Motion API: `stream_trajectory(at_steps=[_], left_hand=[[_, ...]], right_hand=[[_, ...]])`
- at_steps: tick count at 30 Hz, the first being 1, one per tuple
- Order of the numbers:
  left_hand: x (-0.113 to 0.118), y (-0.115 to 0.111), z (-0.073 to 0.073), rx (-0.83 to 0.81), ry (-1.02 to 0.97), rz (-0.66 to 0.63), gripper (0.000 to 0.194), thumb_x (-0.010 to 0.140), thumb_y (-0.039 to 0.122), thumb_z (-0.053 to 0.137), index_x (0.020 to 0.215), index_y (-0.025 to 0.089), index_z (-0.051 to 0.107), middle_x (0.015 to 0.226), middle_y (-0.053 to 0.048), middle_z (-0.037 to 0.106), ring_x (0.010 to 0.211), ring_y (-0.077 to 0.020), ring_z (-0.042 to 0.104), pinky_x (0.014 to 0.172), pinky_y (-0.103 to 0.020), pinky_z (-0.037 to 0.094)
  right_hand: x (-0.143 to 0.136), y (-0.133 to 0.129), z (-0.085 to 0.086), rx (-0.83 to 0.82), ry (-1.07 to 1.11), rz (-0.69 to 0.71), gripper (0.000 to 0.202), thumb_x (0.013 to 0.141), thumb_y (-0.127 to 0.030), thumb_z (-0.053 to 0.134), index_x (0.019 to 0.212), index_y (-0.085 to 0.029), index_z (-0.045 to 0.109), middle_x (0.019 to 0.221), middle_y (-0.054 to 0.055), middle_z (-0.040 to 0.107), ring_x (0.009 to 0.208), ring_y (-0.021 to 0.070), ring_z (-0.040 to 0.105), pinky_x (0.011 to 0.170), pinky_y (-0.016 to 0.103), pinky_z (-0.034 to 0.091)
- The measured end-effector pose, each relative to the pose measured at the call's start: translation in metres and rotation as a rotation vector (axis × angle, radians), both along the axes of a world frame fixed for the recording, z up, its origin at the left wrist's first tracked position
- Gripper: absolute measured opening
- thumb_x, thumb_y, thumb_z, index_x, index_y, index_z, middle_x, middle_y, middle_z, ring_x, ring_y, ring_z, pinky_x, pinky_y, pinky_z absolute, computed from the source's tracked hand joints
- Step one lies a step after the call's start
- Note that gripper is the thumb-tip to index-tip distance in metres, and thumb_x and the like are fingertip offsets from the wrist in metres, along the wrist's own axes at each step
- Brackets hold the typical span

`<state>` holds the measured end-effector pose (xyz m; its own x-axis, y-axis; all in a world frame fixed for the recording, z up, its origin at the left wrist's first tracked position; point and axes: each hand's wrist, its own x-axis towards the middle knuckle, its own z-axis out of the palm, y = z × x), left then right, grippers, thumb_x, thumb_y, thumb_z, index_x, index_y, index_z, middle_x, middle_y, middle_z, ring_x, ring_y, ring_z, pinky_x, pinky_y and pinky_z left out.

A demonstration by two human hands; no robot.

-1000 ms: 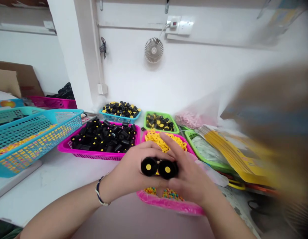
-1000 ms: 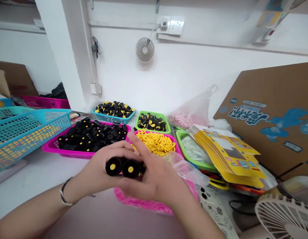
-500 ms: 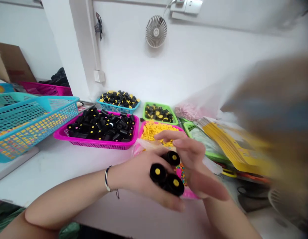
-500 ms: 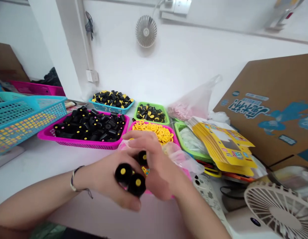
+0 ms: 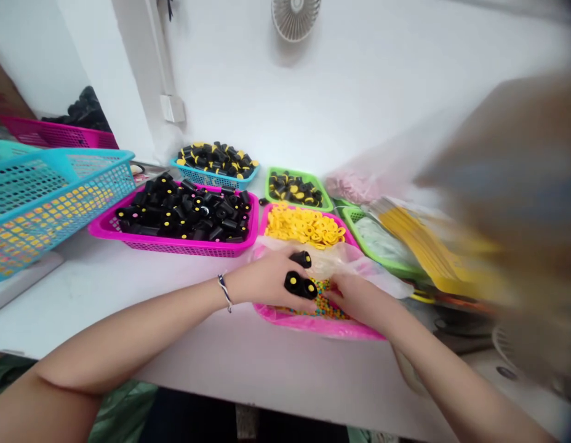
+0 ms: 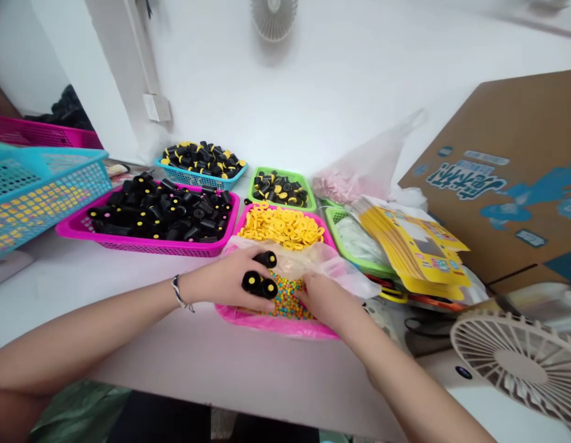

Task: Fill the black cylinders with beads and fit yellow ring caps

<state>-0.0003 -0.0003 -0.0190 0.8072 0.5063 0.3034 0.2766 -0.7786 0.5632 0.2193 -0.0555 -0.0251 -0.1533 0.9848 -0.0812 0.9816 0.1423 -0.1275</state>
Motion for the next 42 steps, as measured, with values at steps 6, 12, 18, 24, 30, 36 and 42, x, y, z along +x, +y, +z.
stream_trajectory(at_steps=[6, 12, 18, 24, 30, 36, 42], left_hand=[[0.000, 0.010, -0.014, 0.046, -0.090, 0.118, 0.039, 0.069, 0.048, 0.069, 0.098, 0.023, 0.072, 0.127, -0.009, 0.052, 0.109, -0.0243, 0.058, 0.099, -0.036, 0.044], [-0.002, 0.008, -0.018, 0.067, -0.075, 0.093, 0.038, 0.071, 0.049, 0.067, 0.097, 0.022, 0.073, 0.124, -0.010, 0.052, 0.107, -0.0253, 0.058, 0.097, -0.037, 0.045], [-0.001, 0.009, -0.018, 0.050, -0.128, 0.106, 0.042, 0.069, 0.051, 0.068, 0.101, 0.025, 0.071, 0.130, -0.009, 0.048, 0.114, -0.0253, 0.054, 0.101, -0.036, 0.042], [0.001, 0.012, -0.017, 0.006, -0.167, 0.236, 0.043, 0.070, 0.056, 0.065, 0.098, 0.024, 0.072, 0.104, -0.008, 0.058, 0.095, -0.0233, 0.058, 0.086, -0.037, 0.048], [0.000, 0.016, -0.019, -0.061, -0.219, 0.291, 0.050, 0.066, 0.058, 0.068, 0.099, 0.020, 0.071, 0.110, -0.009, 0.057, 0.097, -0.0238, 0.058, 0.089, -0.037, 0.047], [-0.002, 0.024, -0.016, -0.090, -0.179, 0.300, 0.058, 0.057, 0.061, 0.073, 0.099, 0.021, 0.072, 0.103, -0.007, 0.057, 0.091, -0.0224, 0.059, 0.088, -0.036, 0.048], [-0.004, 0.028, -0.012, -0.091, -0.085, 0.270, 0.060, 0.052, 0.065, 0.073, 0.095, 0.024, 0.073, 0.097, -0.005, 0.055, 0.089, -0.0218, 0.058, 0.087, -0.036, 0.047]], right_hand=[[0.002, 0.000, 0.003, 0.021, -0.057, -0.020, 0.028, 0.076, -0.018, 0.061, 0.104, -0.014, 0.061, 0.079, 0.011, 0.068, 0.073, 0.0243, 0.065, 0.061, 0.030, 0.044], [0.007, 0.009, -0.007, 0.054, -0.125, -0.003, 0.030, 0.074, 0.003, 0.046, 0.091, -0.016, 0.060, 0.091, 0.013, 0.066, 0.082, 0.0207, 0.063, 0.072, 0.029, 0.044], [0.005, 0.015, -0.012, -0.039, -0.043, 0.144, 0.029, 0.077, 0.001, 0.046, 0.094, -0.013, 0.064, 0.098, 0.013, 0.065, 0.090, 0.0193, 0.062, 0.083, 0.029, 0.044], [-0.011, 0.013, -0.007, -0.097, 0.097, 0.252, 0.034, 0.071, 0.002, 0.045, 0.090, -0.015, 0.068, 0.091, 0.009, 0.069, 0.083, 0.0185, 0.063, 0.073, 0.026, 0.045], [-0.015, 0.009, -0.008, -0.141, 0.249, 0.248, 0.040, 0.071, 0.000, 0.041, 0.093, -0.019, 0.067, 0.078, -0.001, 0.070, 0.067, 0.0136, 0.063, 0.062, 0.023, 0.045], [-0.007, 0.009, -0.011, -0.263, 0.561, 0.114, 0.035, 0.071, -0.005, 0.051, 0.100, -0.018, 0.066, 0.099, 0.002, 0.070, 0.089, 0.0158, 0.065, 0.082, 0.029, 0.049], [-0.009, 0.003, -0.001, -0.294, 0.728, -0.056, 0.026, 0.073, -0.031, 0.068, 0.095, -0.018, 0.067, 0.106, 0.005, 0.068, 0.095, 0.0184, 0.064, 0.085, 0.033, 0.051]])
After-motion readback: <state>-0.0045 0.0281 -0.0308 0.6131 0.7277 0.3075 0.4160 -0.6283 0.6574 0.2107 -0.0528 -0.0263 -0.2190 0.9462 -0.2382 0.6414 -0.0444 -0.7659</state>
